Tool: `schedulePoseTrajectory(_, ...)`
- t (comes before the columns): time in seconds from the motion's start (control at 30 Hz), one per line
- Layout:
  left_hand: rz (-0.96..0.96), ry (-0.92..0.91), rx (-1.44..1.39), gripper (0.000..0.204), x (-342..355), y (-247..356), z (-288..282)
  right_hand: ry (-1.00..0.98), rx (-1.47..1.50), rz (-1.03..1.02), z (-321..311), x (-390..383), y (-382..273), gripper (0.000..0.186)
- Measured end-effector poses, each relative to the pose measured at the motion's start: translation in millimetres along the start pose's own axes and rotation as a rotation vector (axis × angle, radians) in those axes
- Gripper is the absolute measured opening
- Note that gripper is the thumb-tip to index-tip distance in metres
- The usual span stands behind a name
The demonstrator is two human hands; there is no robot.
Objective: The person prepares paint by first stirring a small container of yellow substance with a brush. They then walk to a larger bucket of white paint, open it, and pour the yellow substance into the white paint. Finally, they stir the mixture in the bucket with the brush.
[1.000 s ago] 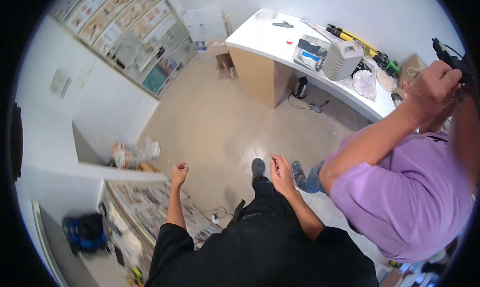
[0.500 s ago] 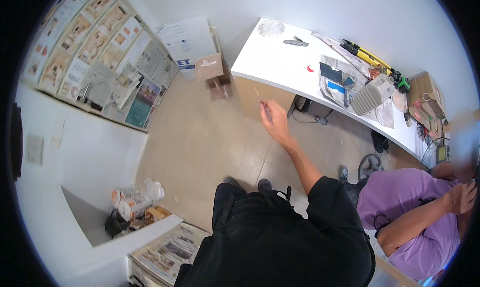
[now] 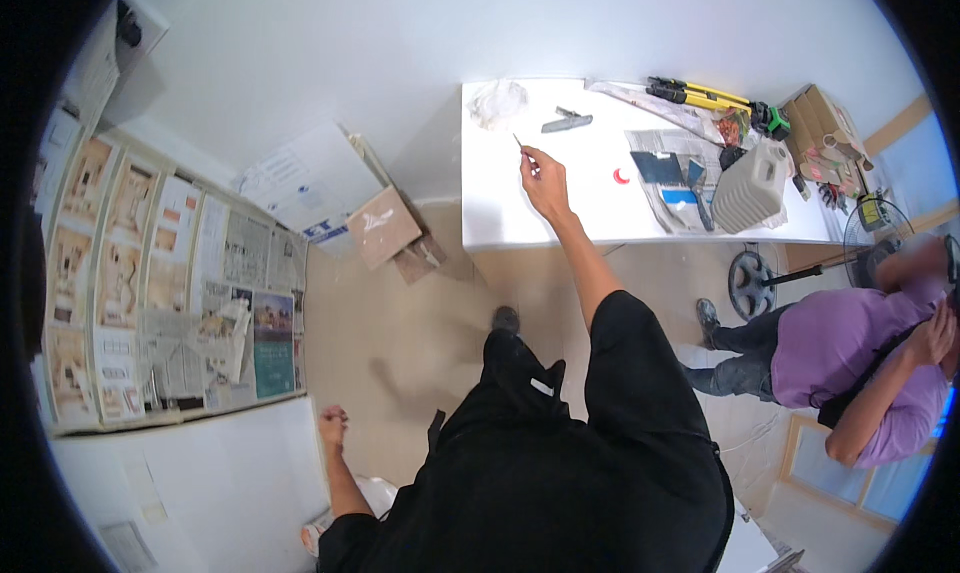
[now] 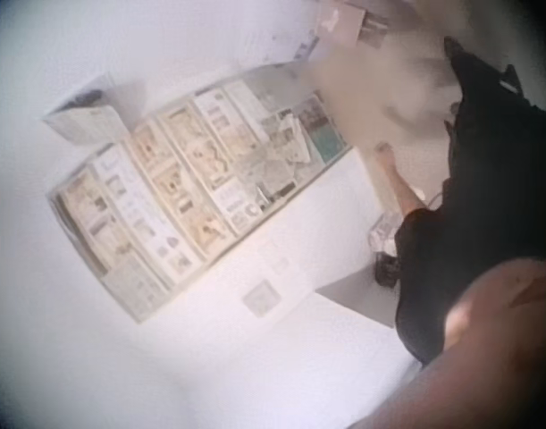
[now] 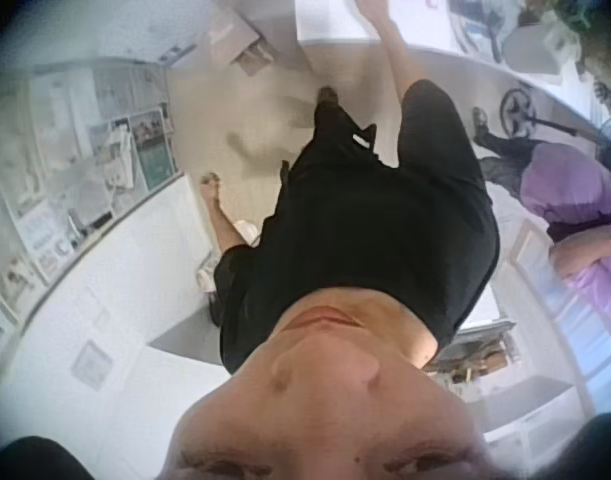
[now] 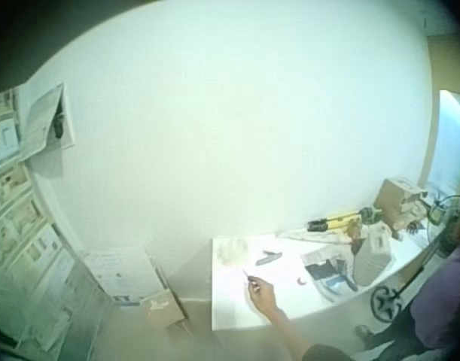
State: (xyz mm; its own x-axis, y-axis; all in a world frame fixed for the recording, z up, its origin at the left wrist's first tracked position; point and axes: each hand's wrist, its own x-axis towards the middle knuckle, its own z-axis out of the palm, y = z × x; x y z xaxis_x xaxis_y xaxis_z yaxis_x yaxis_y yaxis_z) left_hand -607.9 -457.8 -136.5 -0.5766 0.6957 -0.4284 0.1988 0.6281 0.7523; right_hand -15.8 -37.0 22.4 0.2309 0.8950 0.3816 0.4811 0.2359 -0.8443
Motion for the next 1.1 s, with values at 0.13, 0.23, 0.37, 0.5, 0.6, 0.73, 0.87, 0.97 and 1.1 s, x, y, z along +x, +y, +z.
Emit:
schedulePoseTrajectory(0.13, 0.189, 0.016, 0.037, 0.018, 77.1, 146.2, 40.7, 0.023, -0.135, 0.01, 39.6, 81.4, 61.3, 0.024)
schedulePoseTrajectory(0.23, 0.179, -0.132, 0.069, 0.023, 96.8, 179.2, 75.1, -0.008, -0.195, 0.0, 74.3, 117.0, 92.3, 0.025)
schedulePoseTrajectory(0.37, 0.035, -0.251, 0.252, 0.029, 103.3, 207.0, 122.1, -0.117, -0.333, 0.065, 87.1, 124.9, 117.5, 0.025)
schedulePoseTrajectory(0.5, -0.03, -0.367, 0.374, 0.033, 136.8, 245.6, 147.1, -0.12, -0.2, 0.195, 72.8, 127.6, 111.0, 0.025)
schedulePoseTrajectory(0.6, 0.1, -0.448, 0.462, 0.033, 186.4, 274.1, 175.5, 0.023, 0.029, 0.354, 76.0, 146.0, 98.8, 0.027)
schedulePoseTrajectory(0.73, 0.33, -0.584, 0.479, 0.031, 255.3, 354.7, 245.5, 0.024, -0.141, 0.499, 84.1, 149.6, 117.8, 0.032)
schedulePoseTrajectory(0.87, 0.501, -0.717, 0.5, 0.029, 294.8, 425.3, 310.1, 0.076, -0.166, 0.52, 87.5, 142.0, 102.2, 0.035)
schedulePoseTrajectory(0.97, 0.543, -0.861, 0.526, 0.027, 308.0, 471.1, 355.8, 0.125, -0.246, 0.434, 91.9, 149.9, 90.1, 0.02)
schedulePoseTrajectory(1.1, 0.583, -0.978, 0.525, 0.025, 308.7, 539.6, 393.7, -0.031, -0.429, 0.382, 88.4, 139.4, 79.6, 0.018)
